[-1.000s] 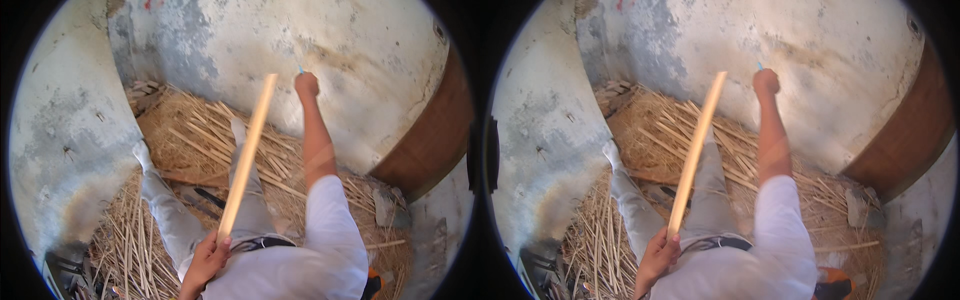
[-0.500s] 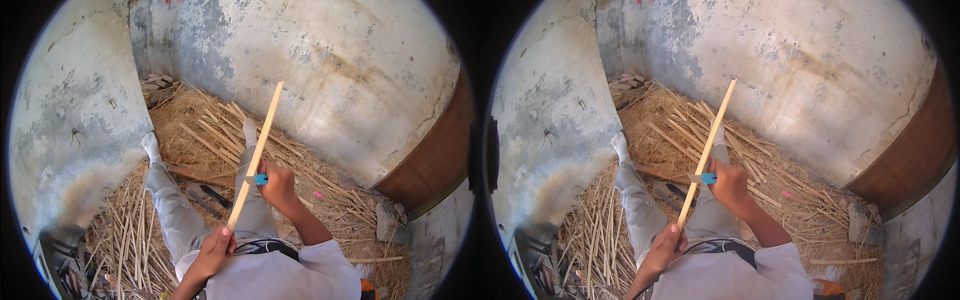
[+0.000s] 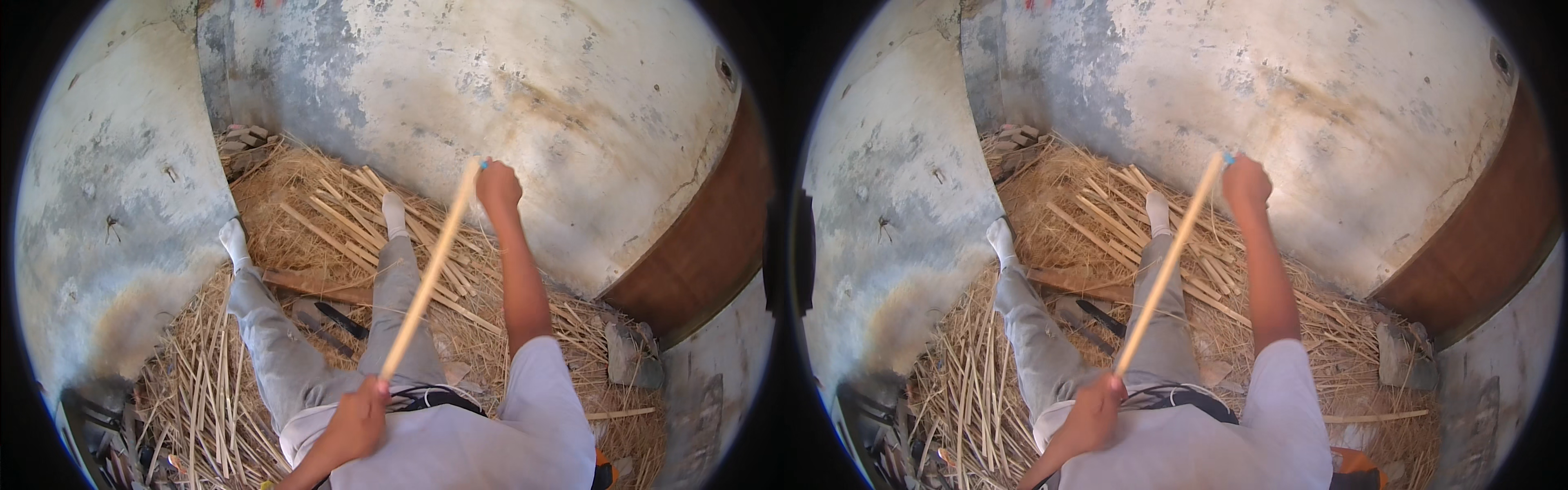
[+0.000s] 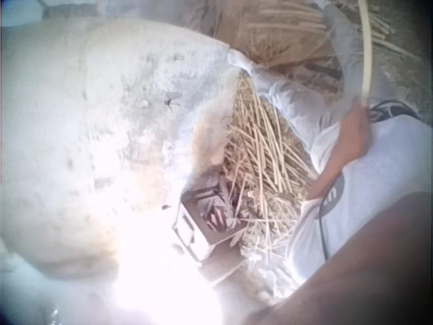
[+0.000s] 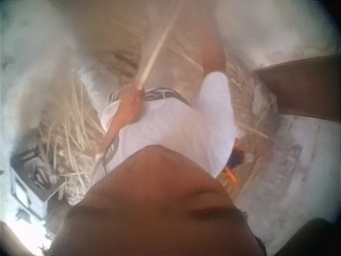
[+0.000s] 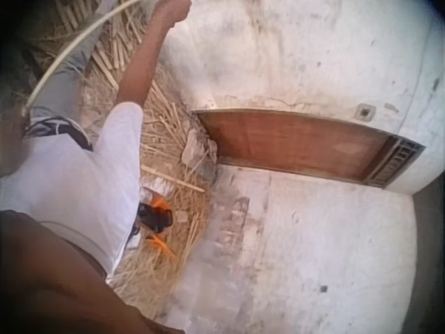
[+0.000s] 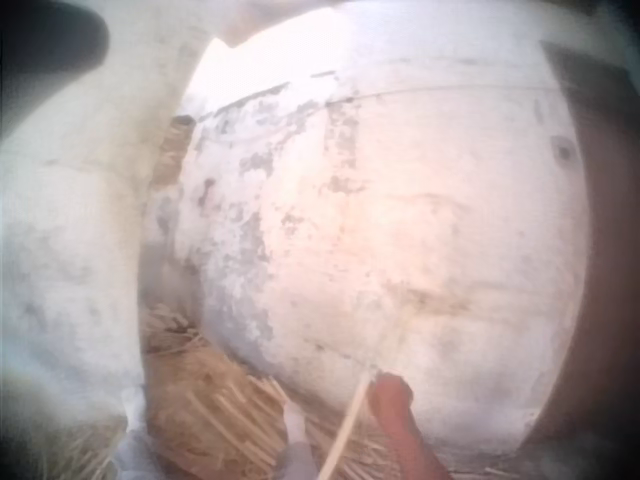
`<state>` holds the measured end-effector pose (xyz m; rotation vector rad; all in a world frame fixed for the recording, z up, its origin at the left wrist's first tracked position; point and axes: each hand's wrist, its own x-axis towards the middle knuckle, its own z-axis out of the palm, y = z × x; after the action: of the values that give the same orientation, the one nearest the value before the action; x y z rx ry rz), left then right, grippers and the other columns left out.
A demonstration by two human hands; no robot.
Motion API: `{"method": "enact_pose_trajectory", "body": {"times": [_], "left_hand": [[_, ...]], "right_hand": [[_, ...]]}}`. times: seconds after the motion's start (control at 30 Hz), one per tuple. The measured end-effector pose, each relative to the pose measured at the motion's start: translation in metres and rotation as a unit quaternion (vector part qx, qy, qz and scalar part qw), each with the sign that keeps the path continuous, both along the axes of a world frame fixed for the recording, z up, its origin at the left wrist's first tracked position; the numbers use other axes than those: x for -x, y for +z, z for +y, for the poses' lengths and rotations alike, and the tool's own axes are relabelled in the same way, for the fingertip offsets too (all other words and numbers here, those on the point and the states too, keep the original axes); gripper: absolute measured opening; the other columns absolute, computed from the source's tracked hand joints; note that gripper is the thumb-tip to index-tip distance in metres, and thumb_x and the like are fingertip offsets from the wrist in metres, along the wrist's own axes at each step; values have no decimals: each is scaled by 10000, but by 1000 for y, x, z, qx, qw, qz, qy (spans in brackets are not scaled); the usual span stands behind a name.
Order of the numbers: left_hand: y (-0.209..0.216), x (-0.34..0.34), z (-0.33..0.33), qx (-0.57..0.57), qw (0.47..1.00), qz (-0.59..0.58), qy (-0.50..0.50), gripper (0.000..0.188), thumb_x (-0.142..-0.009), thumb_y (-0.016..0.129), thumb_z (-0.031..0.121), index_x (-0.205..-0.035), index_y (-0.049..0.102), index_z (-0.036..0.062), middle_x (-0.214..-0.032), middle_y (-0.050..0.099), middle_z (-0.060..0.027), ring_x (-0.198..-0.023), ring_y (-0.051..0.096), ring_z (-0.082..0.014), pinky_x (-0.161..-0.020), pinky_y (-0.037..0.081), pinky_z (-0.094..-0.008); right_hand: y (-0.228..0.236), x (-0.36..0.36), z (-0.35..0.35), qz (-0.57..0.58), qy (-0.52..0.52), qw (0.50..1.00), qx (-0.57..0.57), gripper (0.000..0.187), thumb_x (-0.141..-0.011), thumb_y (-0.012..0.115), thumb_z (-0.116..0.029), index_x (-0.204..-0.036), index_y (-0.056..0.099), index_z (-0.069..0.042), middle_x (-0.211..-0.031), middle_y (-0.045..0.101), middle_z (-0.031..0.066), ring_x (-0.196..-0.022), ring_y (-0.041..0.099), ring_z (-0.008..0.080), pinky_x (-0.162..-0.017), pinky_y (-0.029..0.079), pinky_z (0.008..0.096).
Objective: The person sits on a straw-covered floor and uses a knife to shave thin strips from a wooden stick. They repeatedly scrape the stick's surface to create fine wood shavings, which fall onto the straw below.
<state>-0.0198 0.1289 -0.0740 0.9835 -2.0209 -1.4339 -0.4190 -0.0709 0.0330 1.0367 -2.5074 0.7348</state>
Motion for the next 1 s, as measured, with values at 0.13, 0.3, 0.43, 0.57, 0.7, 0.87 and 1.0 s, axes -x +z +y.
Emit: {"method": "enact_pose_trajectory", "body": {"times": [0.13, 0.3, 0.43, 0.57, 0.7, 0.87, 1.0], "left_hand": [[17, -4, -7, -31, 999, 7, 3, 458, -1093, 403, 442, -939, 550, 36, -690, 558, -66, -626, 531, -138, -588, 436, -318], [-3, -4, -30, -178, 975, 101, 88, 363, -1055, 559, 357, -901, 548, 28, -647, 585, -34, -586, 524, -92, -540, 424, -289], [-1, 3, -26, -104, 987, 68, 103, 366, -1052, 571, 344, -888, 555, 17, -598, 552, -35, -548, 501, -94, -516, 411, -308], [-1, 1, -23, -27, 994, 23, 106, 373, -1055, 560, 324, -877, 503, 2, -589, 532, -130, -516, 509, -204, -515, 410, -363], [8, 5, -26, -3, 994, 17, 105, 380, -1060, 540, 321, -868, 452, 5, -599, 521, -188, -505, 506, -305, -516, 406, -404], [14, 8, -28, 15, 992, 23, 120, 378, -1063, 529, 328, -874, 447, 11, -593, 520, -189, -497, 518, -317, -506, 402, -413], [13, 7, -28, 27, 991, 39, 126, 370, -1062, 533, 321, -874, 449, 13, -588, 522, -193, -492, 516, -341, -500, 404, -424]], "right_hand": [[4, 103, -7, -7, -91, 995, 38, 315, -960, 562, -281, -936, 754, -33, -987, 744, 208, -950, 725, 396, -803, 580, 487], [-13, -29, 54, -126, 133, 982, 45, 392, -993, 555, -360, -890, 721, -20, -763, 683, 230, -712, 674, 412, -686, 524, 485], [-67, -128, 111, 40, 368, 918, 141, 224, -965, 624, -202, -805, 677, -54, -620, 623, 161, -558, 629, 359, -530, 482, 452], [-90, -143, 117, 96, 366, 919, 111, 300, -991, 584, -183, -721, 604, -55, -551, 576, 135, -462, 588, 331, -440, 436, 430], [-79, -135, 91, 139, 326, 924, 141, 329, -1005, 558, -164, -694, 581, -59, -526, 556, 124, -434, 575, 318, -418, 423, 417], [-62, -124, 61, 173, 268, 926, 201, 331, -1021, 528, -156, -710, 585, -55, -506, 530, 109, -412, 548, 309, -418, 418, 421], [-56, -115, 31, 212, 271, 899, 269, 362, -1028, 520, -163, -685, 581, -64, -489, 517, 112, -400, 534, 319, -414, 414, 430]]}}
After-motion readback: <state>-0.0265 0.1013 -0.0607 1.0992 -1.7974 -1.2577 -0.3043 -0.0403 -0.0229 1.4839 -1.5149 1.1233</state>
